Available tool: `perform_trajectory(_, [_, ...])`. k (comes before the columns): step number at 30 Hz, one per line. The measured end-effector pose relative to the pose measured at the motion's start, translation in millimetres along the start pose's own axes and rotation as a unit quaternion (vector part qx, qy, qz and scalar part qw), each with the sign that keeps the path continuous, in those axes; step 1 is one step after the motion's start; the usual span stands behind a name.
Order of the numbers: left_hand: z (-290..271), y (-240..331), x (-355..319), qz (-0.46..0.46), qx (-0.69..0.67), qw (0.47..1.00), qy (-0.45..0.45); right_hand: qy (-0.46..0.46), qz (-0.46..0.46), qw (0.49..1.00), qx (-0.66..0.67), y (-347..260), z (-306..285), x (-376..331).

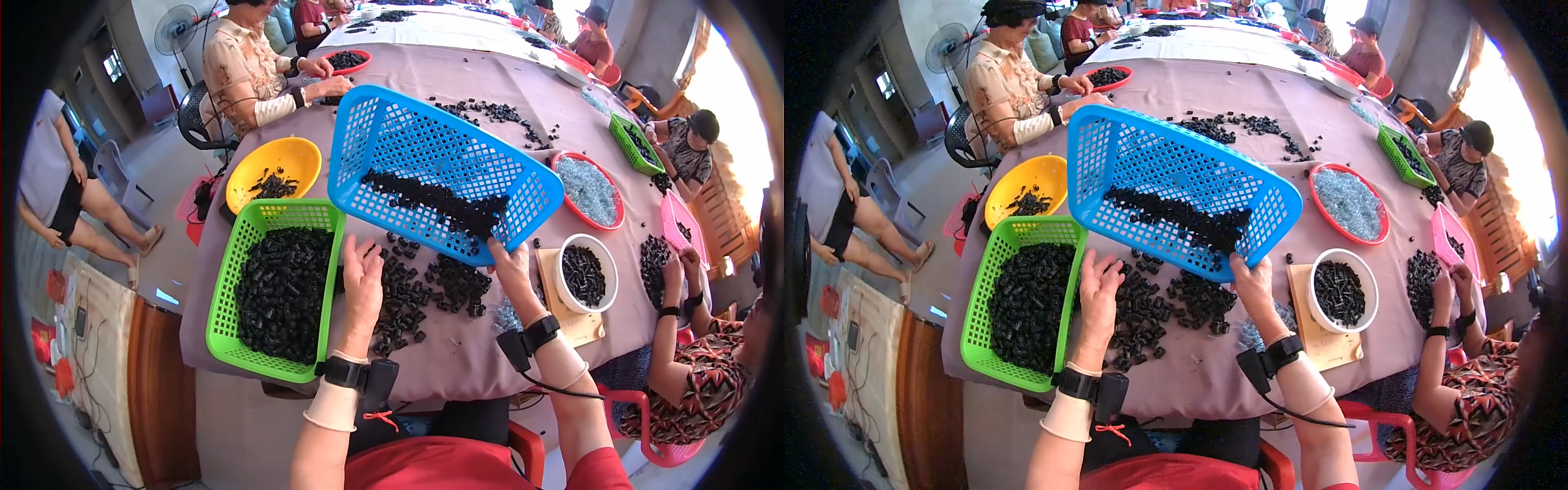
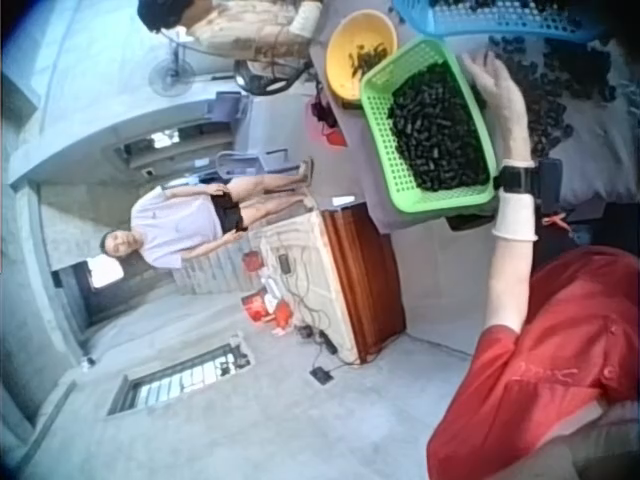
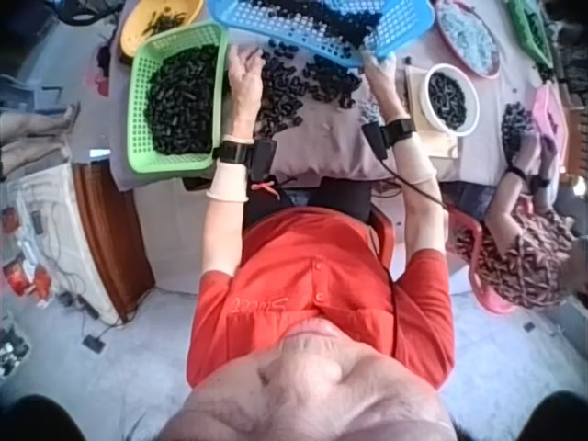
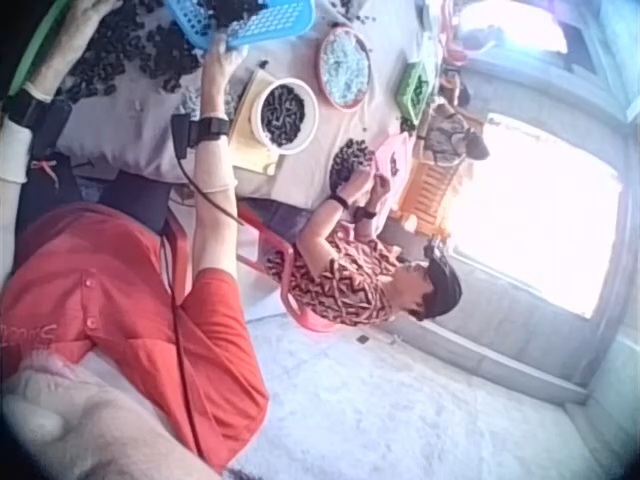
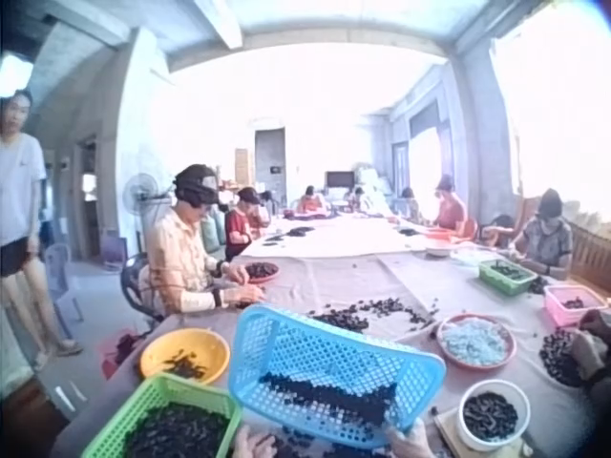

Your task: Assembling small metal components into black plastic shoe parts at a communal manufacturing table.

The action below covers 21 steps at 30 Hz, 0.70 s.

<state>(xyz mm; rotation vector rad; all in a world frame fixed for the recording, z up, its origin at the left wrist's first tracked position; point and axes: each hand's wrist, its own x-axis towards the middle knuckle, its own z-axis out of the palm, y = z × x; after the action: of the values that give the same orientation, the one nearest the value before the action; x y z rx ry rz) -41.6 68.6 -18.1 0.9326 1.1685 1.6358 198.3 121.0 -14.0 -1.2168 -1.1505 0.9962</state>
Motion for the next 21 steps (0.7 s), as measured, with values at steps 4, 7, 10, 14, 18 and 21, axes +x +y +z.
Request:
perform_trajectory(4, [2.8, -0.1, 2.1, -0.005, -0.024, 1.0, -0.001, 0.018, 0.004, 1.0, -0.012, -2.6, 3.8, -1.0])
perform_trajectory(7, [2.4, -2.1, 4.3, -0.01, -0.026, 1.0, -0.006, 0.023, 0.007, 0.999, -0.021, -1.8, 4.2, 0.3])
perform_trajectory(10, [2.1, -9.4, 7.0, -0.008, -0.012, 1.0, -0.017, 0.03, 0.006, 0.999, -0.028, 0.2, 5.6, 0.9])
perform_trajectory(14, [2.8, -14.0, 3.8, -0.014, 0.011, 0.999, -0.032, 0.054, -0.01, 0.998, -0.041, 1.8, 14.4, -2.7])
perform_trajectory(18, [0.9, -19.5, 1.8, 0.008, 0.03, 0.998, -0.051, 0.067, -0.013, 0.997, -0.03, 2.6, 15.3, -8.0])
perform_trajectory(21, [2.6, -19.8, 0.0, 0.008, 0.022, 0.998, -0.061, 0.079, -0.027, 0.995, -0.055, 9.9, 11.5, -8.5])
